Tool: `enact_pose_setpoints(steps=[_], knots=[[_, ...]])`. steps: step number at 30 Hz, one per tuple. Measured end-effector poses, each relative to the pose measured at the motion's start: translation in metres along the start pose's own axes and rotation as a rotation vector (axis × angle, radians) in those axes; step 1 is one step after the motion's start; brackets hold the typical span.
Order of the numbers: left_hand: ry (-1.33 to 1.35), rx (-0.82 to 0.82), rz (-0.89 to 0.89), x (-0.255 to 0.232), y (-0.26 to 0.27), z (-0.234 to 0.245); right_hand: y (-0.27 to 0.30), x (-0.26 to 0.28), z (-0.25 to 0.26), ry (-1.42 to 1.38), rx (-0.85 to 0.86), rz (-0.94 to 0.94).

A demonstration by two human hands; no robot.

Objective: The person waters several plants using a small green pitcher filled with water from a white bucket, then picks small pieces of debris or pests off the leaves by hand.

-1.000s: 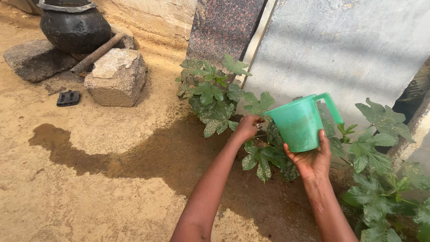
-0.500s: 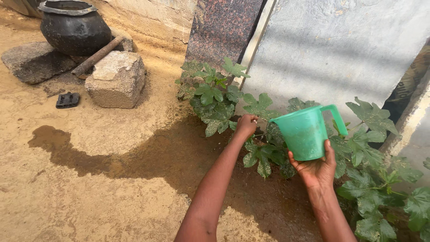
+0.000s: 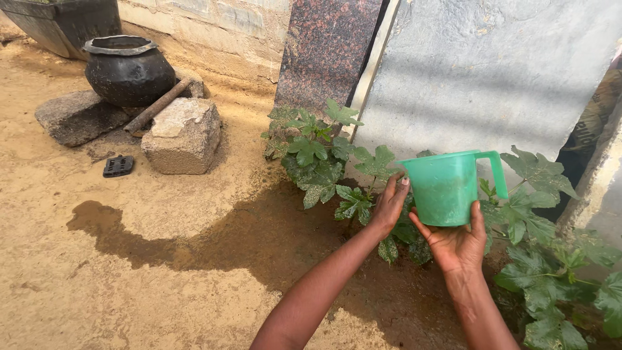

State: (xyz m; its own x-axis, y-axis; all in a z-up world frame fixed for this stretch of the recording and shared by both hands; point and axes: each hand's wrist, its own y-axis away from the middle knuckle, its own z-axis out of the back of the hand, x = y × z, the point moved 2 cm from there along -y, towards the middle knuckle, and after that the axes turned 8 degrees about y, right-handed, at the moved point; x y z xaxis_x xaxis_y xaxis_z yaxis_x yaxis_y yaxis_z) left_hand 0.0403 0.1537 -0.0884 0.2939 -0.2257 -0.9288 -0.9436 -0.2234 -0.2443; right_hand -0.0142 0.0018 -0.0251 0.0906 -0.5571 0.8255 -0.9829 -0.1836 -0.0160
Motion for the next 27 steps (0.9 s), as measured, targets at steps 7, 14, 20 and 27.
enact_pose_setpoints(steps=[7, 14, 20, 27], knots=[[0.23, 0.127, 0.08, -0.045, 0.027, -0.025, 0.001, 0.0, 0.002, -0.06, 0.064, 0.011], [0.215, 0.148, 0.094, -0.051, 0.031, -0.02, -0.001, -0.004, 0.006, -0.045, 0.056, 0.021], [-0.199, -0.04, -0.13, -0.018, 0.002, 0.025, -0.007, -0.004, -0.022, 0.017, 0.025, 0.014], [-0.69, -0.562, -0.042, 0.018, -0.027, 0.159, -0.051, -0.019, -0.071, 0.016, 0.038, -0.003]])
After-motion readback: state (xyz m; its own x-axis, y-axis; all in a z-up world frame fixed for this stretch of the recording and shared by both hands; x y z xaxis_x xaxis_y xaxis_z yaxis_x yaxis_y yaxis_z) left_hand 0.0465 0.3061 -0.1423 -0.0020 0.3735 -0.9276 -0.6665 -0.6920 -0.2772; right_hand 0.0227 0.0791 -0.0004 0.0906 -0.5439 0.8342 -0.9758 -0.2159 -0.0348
